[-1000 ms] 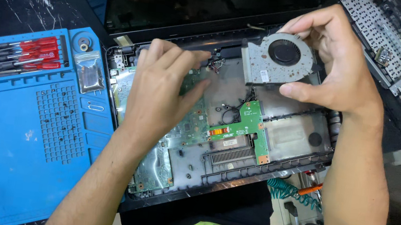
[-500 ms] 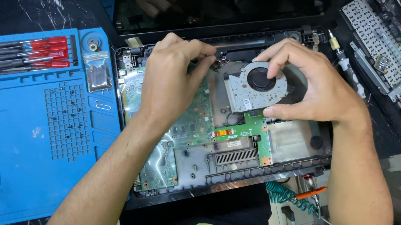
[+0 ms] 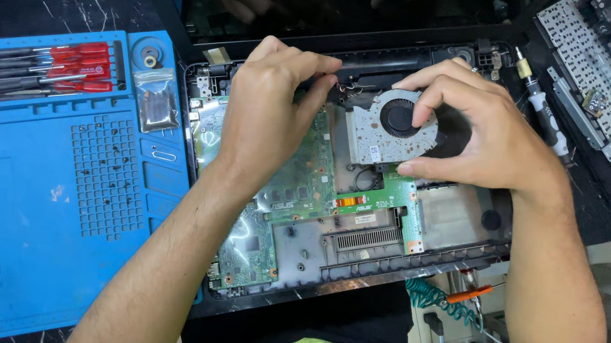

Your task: The person removes a cooling fan from a disassembled laptop, disconnects its power cable, and then uses pliers to strip the insulation from the wires. They then reposition the fan and use a screwdriver to tighten screws on the motherboard.

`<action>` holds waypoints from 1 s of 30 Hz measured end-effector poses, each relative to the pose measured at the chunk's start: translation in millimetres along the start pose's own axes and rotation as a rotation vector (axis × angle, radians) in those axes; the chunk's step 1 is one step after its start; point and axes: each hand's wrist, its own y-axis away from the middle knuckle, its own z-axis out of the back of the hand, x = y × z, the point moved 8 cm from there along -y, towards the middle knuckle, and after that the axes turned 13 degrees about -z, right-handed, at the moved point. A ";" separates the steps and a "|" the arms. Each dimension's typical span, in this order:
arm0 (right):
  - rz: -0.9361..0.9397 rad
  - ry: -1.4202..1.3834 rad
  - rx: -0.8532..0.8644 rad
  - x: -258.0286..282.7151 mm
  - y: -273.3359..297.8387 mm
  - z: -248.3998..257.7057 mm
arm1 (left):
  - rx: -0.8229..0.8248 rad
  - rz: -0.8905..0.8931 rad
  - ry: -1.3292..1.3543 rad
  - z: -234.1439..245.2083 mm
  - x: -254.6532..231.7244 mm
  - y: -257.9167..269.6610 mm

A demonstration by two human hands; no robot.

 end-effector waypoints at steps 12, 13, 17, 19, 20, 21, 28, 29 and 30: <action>0.090 0.030 0.001 7.6 -3.2 -11.7 | -0.028 0.015 -0.058 1.3 6.9 1.6; 0.101 0.046 -0.013 8.8 -2.6 -12.1 | -0.031 0.018 -0.060 1.2 7.7 1.8; 0.089 0.084 -0.036 8.8 -2.0 -16.1 | -0.045 0.009 -0.062 1.8 9.0 1.6; 0.090 0.090 -0.048 10.6 -2.1 -15.9 | -0.045 0.016 -0.065 0.7 10.1 2.1; 0.091 0.094 -0.061 11.7 -2.0 -15.8 | -0.044 0.021 -0.070 0.3 10.7 3.1; 0.091 0.093 -0.057 11.1 -2.9 -16.6 | -0.044 0.025 -0.070 0.4 11.2 3.6; 0.115 0.097 -0.115 10.9 -4.8 -9.3 | -0.046 -0.003 -0.070 0.4 10.1 4.2; 0.096 0.076 -0.117 8.8 -4.9 -7.5 | -0.039 -0.011 -0.068 -0.4 9.3 4.0; 0.093 0.077 -0.118 7.7 -5.0 -7.8 | -0.038 -0.012 -0.065 0.9 8.2 3.5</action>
